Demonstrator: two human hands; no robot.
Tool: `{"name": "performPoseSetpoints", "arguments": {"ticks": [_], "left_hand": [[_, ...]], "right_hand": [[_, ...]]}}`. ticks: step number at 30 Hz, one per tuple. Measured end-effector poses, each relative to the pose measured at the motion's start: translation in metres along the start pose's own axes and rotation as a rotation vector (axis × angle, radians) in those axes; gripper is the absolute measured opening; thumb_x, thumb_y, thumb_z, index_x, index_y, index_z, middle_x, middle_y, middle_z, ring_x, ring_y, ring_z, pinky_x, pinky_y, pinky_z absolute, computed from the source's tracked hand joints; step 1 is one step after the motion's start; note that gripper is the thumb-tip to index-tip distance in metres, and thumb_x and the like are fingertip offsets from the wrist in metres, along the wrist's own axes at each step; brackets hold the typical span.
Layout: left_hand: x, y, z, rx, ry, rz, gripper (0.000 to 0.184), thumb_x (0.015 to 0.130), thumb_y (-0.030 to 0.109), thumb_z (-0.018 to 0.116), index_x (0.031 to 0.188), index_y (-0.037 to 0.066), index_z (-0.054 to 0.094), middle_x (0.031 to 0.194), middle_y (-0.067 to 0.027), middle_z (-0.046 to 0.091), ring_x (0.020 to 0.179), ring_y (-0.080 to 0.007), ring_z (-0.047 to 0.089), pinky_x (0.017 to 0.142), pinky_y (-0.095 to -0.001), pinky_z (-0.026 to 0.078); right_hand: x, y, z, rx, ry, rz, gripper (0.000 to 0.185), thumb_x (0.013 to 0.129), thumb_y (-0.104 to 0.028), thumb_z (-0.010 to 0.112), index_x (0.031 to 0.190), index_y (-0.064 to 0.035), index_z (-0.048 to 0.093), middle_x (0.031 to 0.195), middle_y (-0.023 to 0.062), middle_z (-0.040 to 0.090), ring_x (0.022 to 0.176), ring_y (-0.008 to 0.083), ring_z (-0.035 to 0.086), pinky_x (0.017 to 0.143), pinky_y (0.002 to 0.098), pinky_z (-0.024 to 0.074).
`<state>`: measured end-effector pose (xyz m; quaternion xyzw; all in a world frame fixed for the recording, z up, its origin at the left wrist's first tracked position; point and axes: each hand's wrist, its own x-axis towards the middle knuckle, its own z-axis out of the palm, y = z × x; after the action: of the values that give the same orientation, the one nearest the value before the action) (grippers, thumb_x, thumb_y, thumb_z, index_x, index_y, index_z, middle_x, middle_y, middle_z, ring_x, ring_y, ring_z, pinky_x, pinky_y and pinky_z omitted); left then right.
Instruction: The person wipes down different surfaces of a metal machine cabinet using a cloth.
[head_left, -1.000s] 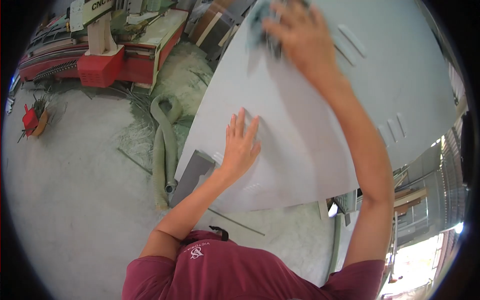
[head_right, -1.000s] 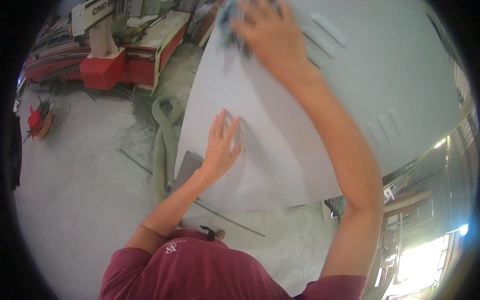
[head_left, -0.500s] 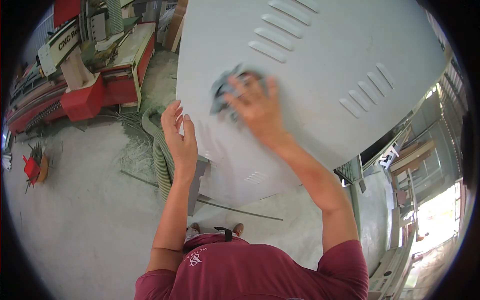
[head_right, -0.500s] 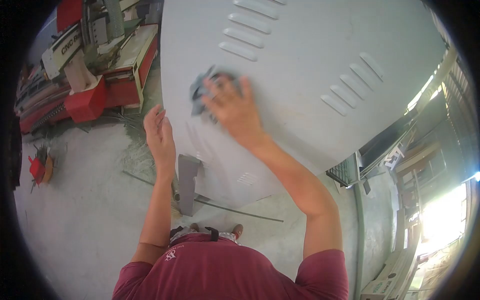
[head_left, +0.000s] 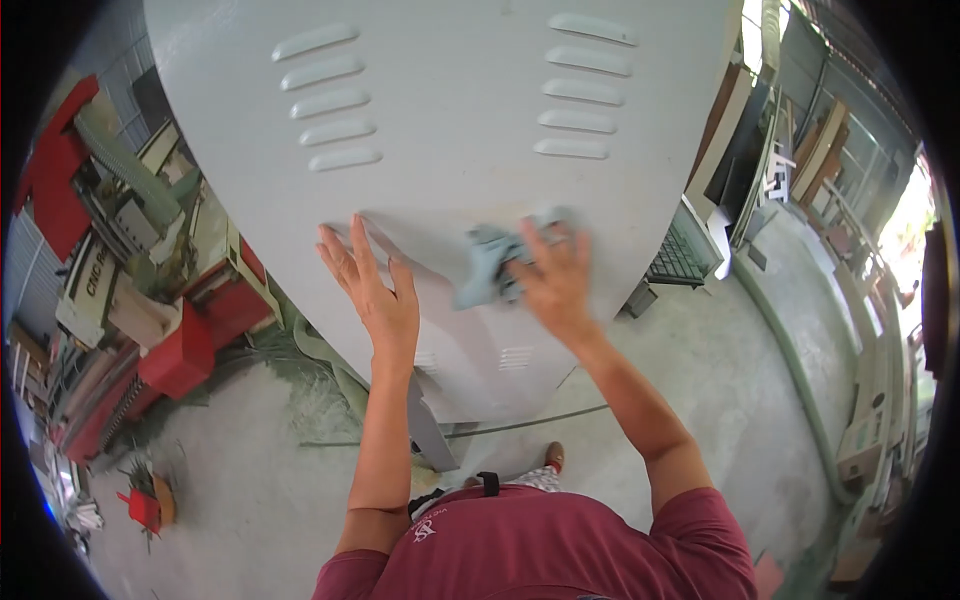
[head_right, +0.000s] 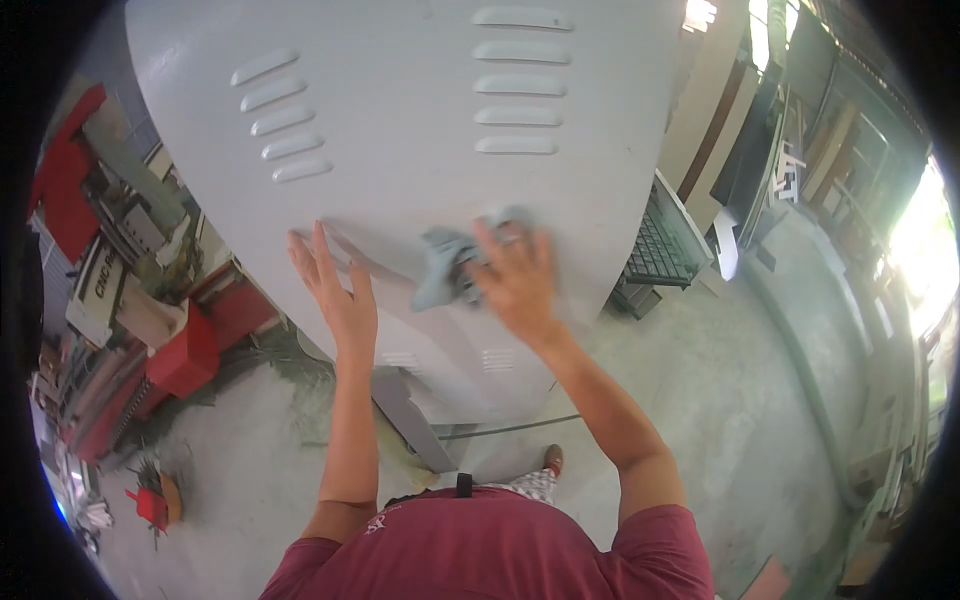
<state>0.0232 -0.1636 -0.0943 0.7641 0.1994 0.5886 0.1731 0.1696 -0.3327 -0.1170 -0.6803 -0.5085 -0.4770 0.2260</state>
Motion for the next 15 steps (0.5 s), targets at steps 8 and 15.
{"name": "performPoseSetpoints", "arguments": {"ticks": [8,15], "left_hand": [[-0.010,0.019,0.026,0.007,0.005,-0.023,0.068,0.087,0.015,0.061,0.146,0.011,0.028,0.154,-0.0228,0.009,0.142,-0.0434,0.006,0.112,-0.0507,0.013],[-0.035,0.074,0.037,-0.199,-0.142,0.120,0.070,0.080,0.007,0.067,0.142,0.006,0.034,0.150,-0.0223,0.019,0.138,-0.0379,0.019,0.110,-0.0461,0.022]], "right_hand": [[0.043,0.063,-0.046,-0.079,0.424,0.368,0.020,0.077,-0.010,0.064,0.096,-0.0026,0.063,0.139,0.0141,0.044,0.128,0.0391,0.040,0.106,0.0600,0.0241],[0.013,0.010,-0.021,0.133,0.210,0.274,0.017,0.077,-0.005,0.063,0.094,-0.0056,0.066,0.138,0.0118,0.046,0.124,0.0415,0.043,0.103,0.0555,0.0324]]}}
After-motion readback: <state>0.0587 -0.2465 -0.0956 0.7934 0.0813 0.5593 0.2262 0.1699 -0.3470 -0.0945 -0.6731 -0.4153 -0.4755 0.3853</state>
